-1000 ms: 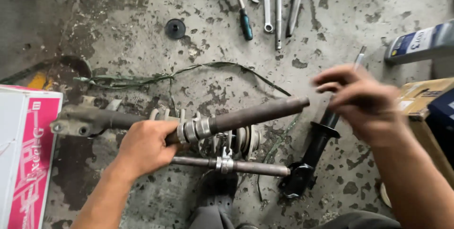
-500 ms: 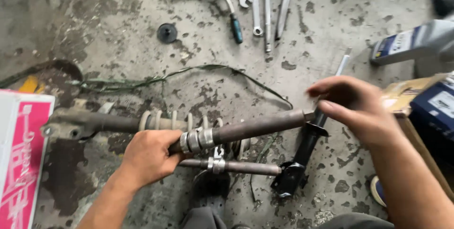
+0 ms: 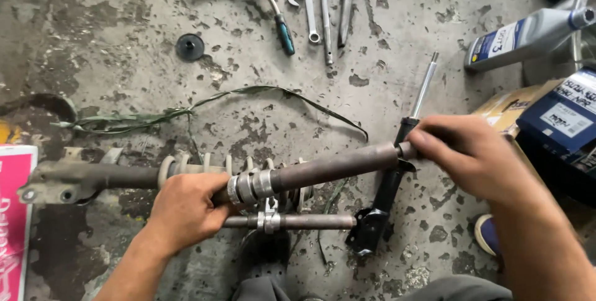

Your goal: Servicing a car strut assembly using spring compressors and an impact wrench.

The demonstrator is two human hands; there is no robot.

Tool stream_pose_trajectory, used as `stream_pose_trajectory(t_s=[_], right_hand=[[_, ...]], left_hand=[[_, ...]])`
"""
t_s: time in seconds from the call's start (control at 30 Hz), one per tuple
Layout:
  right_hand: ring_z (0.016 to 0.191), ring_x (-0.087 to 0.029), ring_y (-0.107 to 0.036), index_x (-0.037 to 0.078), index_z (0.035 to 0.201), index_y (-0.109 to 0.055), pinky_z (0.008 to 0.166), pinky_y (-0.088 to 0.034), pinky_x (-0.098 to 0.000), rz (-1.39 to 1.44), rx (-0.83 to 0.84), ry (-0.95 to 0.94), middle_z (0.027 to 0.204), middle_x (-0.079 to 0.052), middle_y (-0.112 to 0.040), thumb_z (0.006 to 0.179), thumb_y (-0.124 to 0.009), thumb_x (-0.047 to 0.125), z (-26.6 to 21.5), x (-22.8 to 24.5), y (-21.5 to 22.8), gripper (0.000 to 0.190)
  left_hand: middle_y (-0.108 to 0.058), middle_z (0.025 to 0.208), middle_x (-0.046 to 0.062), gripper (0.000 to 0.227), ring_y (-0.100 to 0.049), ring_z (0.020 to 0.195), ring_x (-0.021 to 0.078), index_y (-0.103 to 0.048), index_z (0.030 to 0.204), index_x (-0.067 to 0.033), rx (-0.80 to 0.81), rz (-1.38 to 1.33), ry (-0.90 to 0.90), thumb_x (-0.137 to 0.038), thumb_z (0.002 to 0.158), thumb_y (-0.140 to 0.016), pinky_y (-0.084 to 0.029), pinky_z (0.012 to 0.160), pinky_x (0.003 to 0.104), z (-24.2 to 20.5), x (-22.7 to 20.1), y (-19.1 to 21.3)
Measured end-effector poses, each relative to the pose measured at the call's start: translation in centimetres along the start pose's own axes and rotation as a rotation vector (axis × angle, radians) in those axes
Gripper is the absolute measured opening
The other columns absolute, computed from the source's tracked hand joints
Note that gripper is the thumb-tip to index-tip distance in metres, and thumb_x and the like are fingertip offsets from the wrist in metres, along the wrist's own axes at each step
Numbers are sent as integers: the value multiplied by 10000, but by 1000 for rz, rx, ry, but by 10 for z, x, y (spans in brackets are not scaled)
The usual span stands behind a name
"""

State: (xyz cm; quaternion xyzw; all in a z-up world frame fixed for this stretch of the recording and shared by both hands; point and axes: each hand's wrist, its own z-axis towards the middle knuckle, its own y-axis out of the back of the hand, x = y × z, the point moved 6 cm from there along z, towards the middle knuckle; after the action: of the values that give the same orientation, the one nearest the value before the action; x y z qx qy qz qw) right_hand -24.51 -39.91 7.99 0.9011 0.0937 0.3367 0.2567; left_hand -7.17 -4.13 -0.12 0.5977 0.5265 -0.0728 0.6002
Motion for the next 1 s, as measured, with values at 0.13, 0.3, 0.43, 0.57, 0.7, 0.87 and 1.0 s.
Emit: stream_pose_trajectory(t_s=[0.13,0.3,0.43,0.57,0.7,0.87,1.0], right_hand=[[1081,-191,-647,65,971,-695,915,-552,-333,440,191,865,1117,-117,-701,998,-722,194,-30,55,5,135],[734,-225,-565,55,981,-806,639,-495,-355,23,27,106,804,-202,-650,1046,-625,204,9,-23,-2,243],[848,-223,-599,95,1082,-767,734,-504,-355,21,51,168,929,-157,-692,994,-634,205,11,-19,-9,193],[995,-221,-642,146,1211,-716,857,-516,-356,6,27,290,1090,-99,-745,928,-646,206,13,-1,3,298],[1069,-259,-663,107,1009,-680,924,-554,-378,80,41,711,1144,-94,-701,901,-744,216,-27,66,-6,167],[1265,-318,-583,75,1288,-588,1068,-449,-430,-347,-18,855,1320,-181,-635,747,-774,292,-17,113,-28,611],[1067,-347,-644,116,1243,-612,926,-501,-464,-773,97,849,1113,-136,-698,757,-763,373,28,125,-111,571]], left_hand=[[-662,645,114,102,-666,639,349,-652,717,-89,24,-7,18,-149,652,-701,-497,585,467,-1,2,-1],[-663,645,120,182,-649,656,372,-667,780,-98,4,29,0,-159,620,-727,-483,581,482,6,1,0],[-665,657,110,105,-667,661,344,-671,736,-103,28,-15,47,-156,651,-703,-497,609,468,0,5,-1],[-656,663,120,140,-657,677,355,-677,751,-99,-19,-15,33,-160,633,-721,-495,590,465,7,2,7],[-668,678,117,132,-656,683,363,-702,769,-118,-24,-23,-17,-162,645,-717,-500,602,470,7,2,4],[-689,725,138,163,-667,732,393,-700,808,-129,-58,77,15,-215,672,-722,-500,622,510,16,8,10],[-709,760,123,170,-671,743,399,-711,831,-155,-45,99,-101,-221,675,-721,-508,637,522,40,-5,20]])
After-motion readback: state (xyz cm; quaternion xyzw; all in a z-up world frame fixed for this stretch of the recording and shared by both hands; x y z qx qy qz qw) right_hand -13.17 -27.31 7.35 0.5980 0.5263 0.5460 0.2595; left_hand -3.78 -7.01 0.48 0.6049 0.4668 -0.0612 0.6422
